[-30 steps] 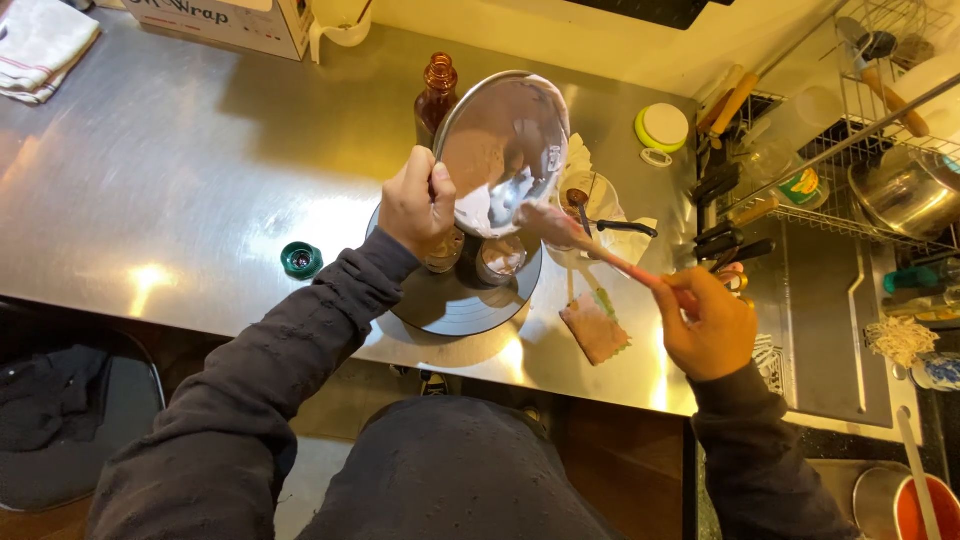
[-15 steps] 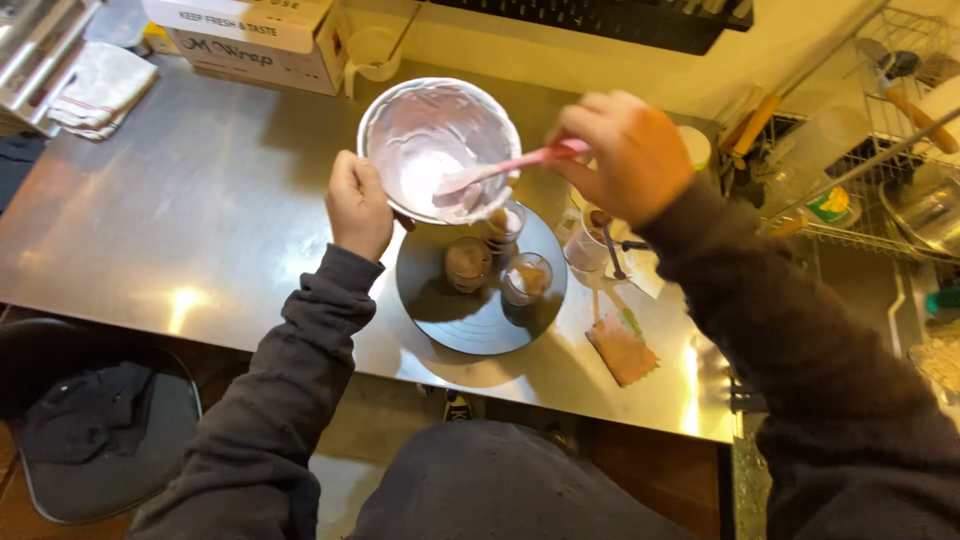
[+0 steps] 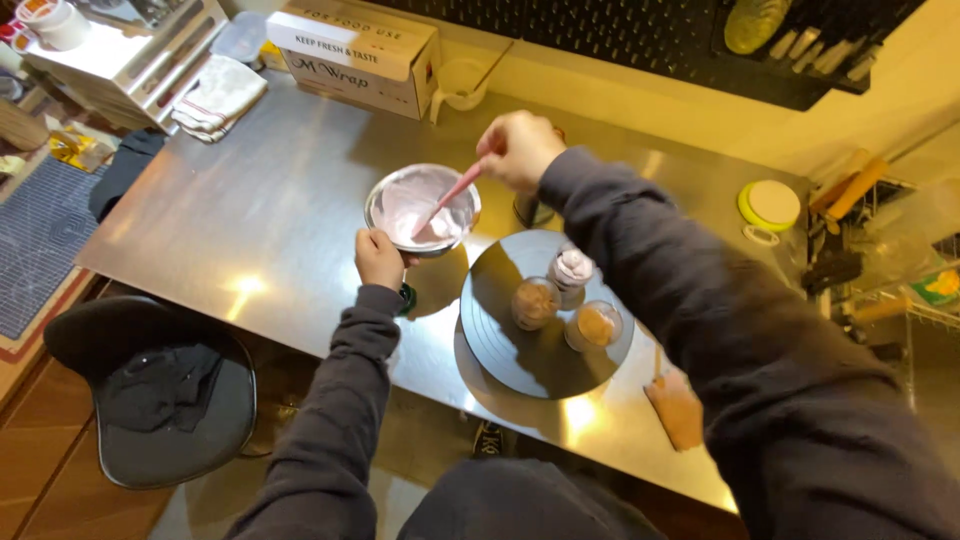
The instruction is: The person scoops pink frosting from a metal bowl into small paper cups using a pink spatula. They then add a dark liquid from a bottle and a red substance from a plastic bag into the cups, using a spoon to mix the contents.
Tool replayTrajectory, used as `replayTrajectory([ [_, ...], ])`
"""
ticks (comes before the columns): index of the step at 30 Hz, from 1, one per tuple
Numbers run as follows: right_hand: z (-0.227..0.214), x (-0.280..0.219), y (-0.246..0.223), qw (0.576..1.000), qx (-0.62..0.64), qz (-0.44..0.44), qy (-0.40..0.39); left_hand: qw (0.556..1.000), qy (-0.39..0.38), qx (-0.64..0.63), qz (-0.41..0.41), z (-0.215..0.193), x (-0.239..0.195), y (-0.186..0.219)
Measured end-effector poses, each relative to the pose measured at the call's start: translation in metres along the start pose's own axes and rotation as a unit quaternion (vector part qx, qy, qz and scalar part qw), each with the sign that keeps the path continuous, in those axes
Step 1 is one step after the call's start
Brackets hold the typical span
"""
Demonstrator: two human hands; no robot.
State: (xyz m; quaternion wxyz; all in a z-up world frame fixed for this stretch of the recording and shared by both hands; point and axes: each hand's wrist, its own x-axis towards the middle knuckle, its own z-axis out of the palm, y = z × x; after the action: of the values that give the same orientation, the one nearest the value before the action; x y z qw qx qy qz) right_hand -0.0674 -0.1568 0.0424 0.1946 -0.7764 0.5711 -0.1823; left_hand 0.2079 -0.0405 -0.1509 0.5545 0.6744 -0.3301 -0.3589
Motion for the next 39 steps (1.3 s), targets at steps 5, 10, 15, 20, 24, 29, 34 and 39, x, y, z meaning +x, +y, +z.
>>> replayTrajectory([
  [5,0.116,0.021,-0.002,0.999,-0.039,0.023,-0.026,0.986,0.093,0.140,-0.010,0.035,0.024,-0.082],
  [10,0.206,-0.008,-0.032,0.996,-0.054,0.051,-0.041,0.982,0.098,0.156,-0.035,0.051,0.058,-0.150],
  [15,0.234,-0.082,-0.076,0.962,0.184,0.172,-0.103,0.981,-0.013,0.145,-0.129,0.030,0.057,-0.154],
  [20,0.193,-0.158,-0.108,0.948,0.279,0.141,-0.064,0.971,-0.177,0.159,0.021,-0.016,0.082,-0.189],
  [24,0.084,-0.261,-0.126,0.953,0.296,0.033,-0.053,0.936,-0.055,-0.287,-0.198,-0.045,-0.008,-0.119],
  [29,0.050,-0.373,-0.045,0.956,0.278,0.093,-0.006,0.974,0.090,-0.207,-0.020,-0.063,-0.166,-0.058],
  [34,0.079,-0.396,0.039,0.893,0.187,0.393,0.116,0.997,0.015,-0.070,-0.004,-0.040,-0.257,-0.054],
  [39,0.115,-0.353,0.082,0.910,0.212,0.162,0.318,0.964,-0.089,0.047,0.244,0.011,-0.266,-0.019],
])
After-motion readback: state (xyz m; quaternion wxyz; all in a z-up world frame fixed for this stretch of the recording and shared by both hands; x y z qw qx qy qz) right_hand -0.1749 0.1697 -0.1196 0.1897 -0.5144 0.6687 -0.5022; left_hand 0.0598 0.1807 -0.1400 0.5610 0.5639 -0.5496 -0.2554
